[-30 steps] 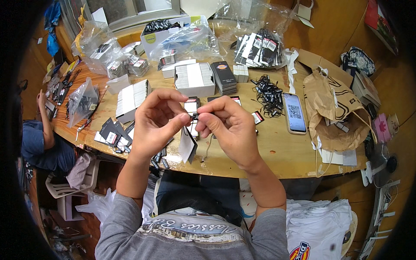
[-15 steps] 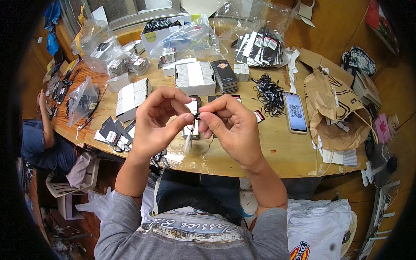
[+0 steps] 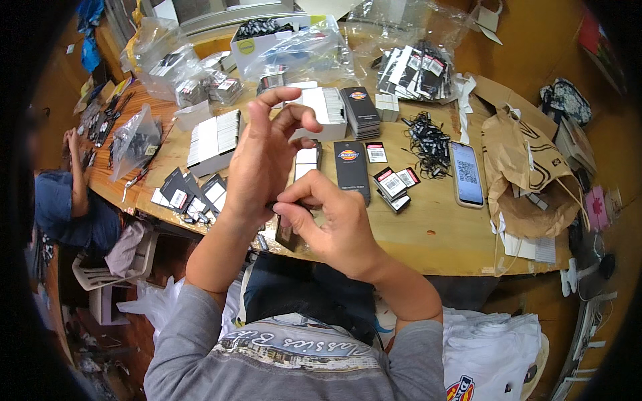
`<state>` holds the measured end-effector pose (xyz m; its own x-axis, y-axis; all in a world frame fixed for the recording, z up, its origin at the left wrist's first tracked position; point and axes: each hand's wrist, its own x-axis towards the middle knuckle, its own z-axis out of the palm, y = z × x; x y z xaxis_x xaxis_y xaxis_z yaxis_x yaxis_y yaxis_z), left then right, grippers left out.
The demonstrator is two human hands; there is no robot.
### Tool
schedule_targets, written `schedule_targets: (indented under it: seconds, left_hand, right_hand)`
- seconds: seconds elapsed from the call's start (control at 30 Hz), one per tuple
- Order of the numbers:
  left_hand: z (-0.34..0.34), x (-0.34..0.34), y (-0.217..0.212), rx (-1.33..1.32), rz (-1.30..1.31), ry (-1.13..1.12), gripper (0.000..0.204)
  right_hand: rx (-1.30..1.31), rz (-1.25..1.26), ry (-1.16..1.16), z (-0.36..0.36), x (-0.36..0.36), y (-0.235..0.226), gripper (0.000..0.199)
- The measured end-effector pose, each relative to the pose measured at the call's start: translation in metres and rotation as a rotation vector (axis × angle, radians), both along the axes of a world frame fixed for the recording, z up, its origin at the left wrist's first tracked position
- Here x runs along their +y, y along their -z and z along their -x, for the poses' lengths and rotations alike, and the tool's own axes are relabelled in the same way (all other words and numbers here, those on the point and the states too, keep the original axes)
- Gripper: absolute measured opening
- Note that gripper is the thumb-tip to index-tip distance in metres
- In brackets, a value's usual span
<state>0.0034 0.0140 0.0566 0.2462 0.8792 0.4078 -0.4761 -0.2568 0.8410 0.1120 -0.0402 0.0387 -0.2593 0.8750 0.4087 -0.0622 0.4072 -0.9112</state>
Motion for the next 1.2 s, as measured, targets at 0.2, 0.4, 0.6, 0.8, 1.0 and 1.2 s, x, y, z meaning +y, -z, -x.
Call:
schedule_targets:
  seconds: [0.2, 0.4, 0.6, 0.8, 1.0, 1.2]
  left_hand:
    - [0.002, -0.003, 0.006, -0.025, -0.002, -0.085, 0.044]
    - [0.032, -0.004, 0.027, 0.013, 0.181, 0.533, 0.058]
    - [0.088, -0.035, 0.059, 0.220, 0.195, 0.913, 0.047]
    - [0.152, -0.061, 0.054, 0.505, -0.004, 0.342, 0.025]
    - [0.207, -0.050, 0.034, 1.299, -0.475, -0.878, 0.028]
    - [0.251, -0.032, 0.089, 1.470, -0.501, -0.948, 0.028]
  right_hand:
    - [-0.136, -0.138, 0.010, 0.007, 0.000, 0.010, 0.007]
    - [0.085, 0.001, -0.032, 0.015, -0.006, -0.003, 0.006]
    - [0.131, -0.080, -0.095, 0.015, -0.006, -0.017, 0.008]
    - [-0.117, -0.158, -0.243, 0.032, -0.011, -0.010, 0.012]
    - [-0.353, -0.401, -0.329, 0.078, -0.011, 0.037, 0.014]
    - [-0.547, -0.419, -0.319, 0.093, -0.001, 0.062, 0.009]
